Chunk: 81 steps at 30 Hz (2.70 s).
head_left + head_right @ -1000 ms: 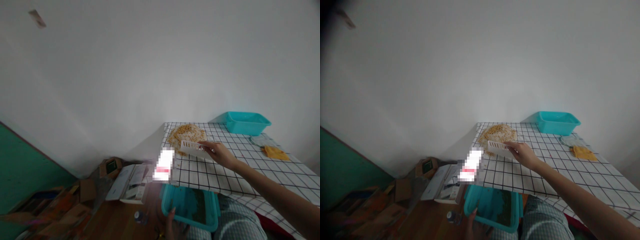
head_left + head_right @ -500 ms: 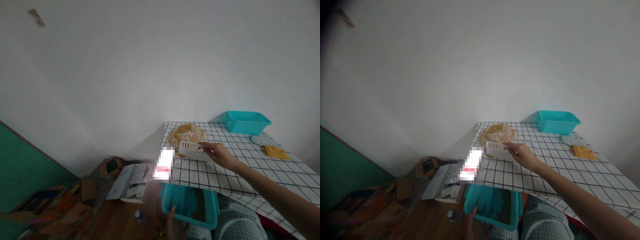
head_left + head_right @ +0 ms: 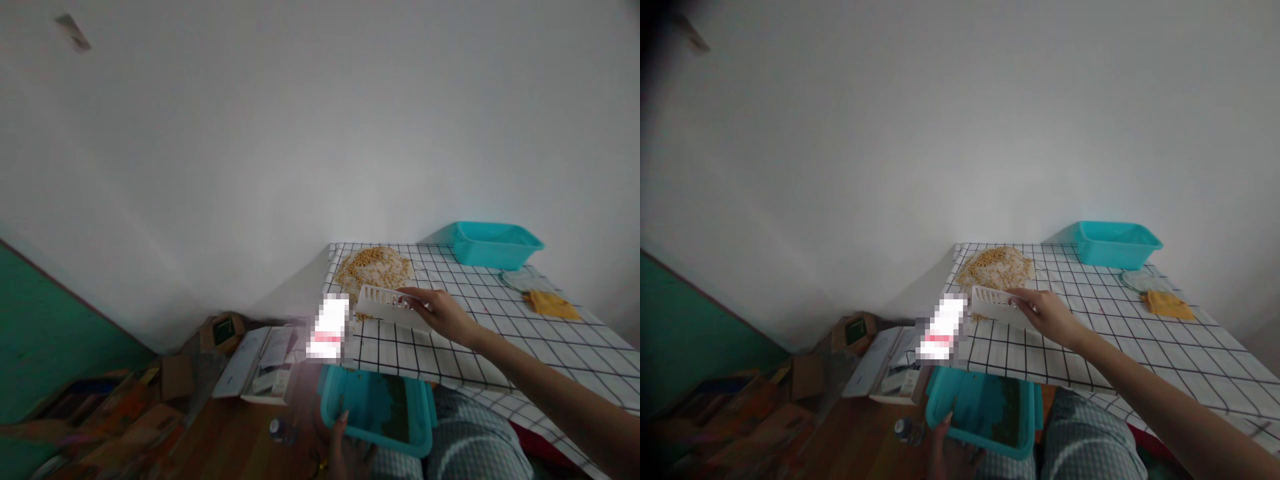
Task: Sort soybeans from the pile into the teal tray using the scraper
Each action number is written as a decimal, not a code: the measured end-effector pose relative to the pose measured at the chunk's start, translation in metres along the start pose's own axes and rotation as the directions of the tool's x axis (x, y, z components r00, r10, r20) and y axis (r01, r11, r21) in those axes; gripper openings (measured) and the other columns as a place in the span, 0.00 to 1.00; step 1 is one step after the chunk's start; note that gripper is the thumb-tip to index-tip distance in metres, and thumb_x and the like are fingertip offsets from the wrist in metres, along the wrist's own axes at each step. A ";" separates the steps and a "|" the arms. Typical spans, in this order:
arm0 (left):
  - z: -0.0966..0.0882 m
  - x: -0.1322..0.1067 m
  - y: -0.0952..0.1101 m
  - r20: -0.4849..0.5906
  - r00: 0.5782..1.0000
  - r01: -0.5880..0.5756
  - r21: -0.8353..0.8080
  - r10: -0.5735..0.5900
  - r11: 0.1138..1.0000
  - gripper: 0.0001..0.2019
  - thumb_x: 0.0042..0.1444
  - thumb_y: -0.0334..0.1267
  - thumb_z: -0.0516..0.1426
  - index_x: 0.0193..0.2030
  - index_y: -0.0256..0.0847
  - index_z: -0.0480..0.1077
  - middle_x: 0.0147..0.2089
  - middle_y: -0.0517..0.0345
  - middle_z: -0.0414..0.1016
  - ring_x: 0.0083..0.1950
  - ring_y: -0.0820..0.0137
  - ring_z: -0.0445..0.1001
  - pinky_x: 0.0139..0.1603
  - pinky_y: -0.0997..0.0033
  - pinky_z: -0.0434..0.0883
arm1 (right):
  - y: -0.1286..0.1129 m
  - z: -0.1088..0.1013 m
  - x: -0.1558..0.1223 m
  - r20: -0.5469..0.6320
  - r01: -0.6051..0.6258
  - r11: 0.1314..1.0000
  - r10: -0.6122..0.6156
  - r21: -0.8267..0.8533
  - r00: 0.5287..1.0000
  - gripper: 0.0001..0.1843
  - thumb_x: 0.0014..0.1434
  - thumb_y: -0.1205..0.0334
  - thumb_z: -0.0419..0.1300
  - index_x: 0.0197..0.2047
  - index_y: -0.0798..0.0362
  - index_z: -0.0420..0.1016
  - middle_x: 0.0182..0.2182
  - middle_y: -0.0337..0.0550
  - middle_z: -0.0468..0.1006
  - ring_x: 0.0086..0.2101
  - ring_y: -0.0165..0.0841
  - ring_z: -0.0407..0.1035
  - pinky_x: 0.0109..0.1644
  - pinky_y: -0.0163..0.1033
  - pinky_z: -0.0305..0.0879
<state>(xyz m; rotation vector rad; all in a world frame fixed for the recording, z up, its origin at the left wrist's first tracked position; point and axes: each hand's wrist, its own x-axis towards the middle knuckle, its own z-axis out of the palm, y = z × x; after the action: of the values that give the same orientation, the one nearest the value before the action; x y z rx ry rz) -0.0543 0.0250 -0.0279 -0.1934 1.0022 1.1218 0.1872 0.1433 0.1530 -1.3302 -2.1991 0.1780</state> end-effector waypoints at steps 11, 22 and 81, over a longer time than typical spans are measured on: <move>-0.007 0.011 -0.002 -0.008 1.000 -0.017 -0.005 0.017 1.000 0.27 0.50 0.44 0.56 0.58 0.54 0.56 0.37 0.58 0.78 0.39 0.58 0.76 0.37 0.60 0.69 | -0.001 -0.002 -0.005 0.005 -0.009 0.999 0.009 0.053 1.000 0.19 0.64 0.58 0.46 0.55 0.49 0.68 0.34 0.41 0.80 0.28 0.33 0.73 0.32 0.36 0.66; -0.005 0.011 -0.002 -0.021 1.000 -0.007 0.006 0.007 1.000 0.24 0.48 0.44 0.57 0.53 0.51 0.60 0.36 0.58 0.77 0.36 0.59 0.76 0.34 0.61 0.69 | 0.005 0.002 -0.002 -0.031 -0.026 1.000 0.027 0.015 0.999 0.18 0.64 0.59 0.46 0.54 0.49 0.69 0.33 0.42 0.80 0.28 0.33 0.73 0.32 0.36 0.66; -0.005 0.011 -0.002 -0.019 1.000 0.005 -0.007 -0.005 1.000 0.22 0.48 0.46 0.57 0.51 0.54 0.60 0.39 0.59 0.75 0.38 0.59 0.76 0.35 0.61 0.69 | -0.013 0.002 -0.011 0.017 -0.042 0.992 0.041 0.122 0.999 0.19 0.65 0.58 0.46 0.55 0.49 0.68 0.35 0.42 0.80 0.27 0.31 0.72 0.31 0.34 0.65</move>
<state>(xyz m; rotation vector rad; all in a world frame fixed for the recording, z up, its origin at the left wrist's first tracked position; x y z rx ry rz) -0.0548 0.0284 -0.0395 -0.2125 1.0144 1.1206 0.1802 0.1275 0.1518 -1.3108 -2.1370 0.3343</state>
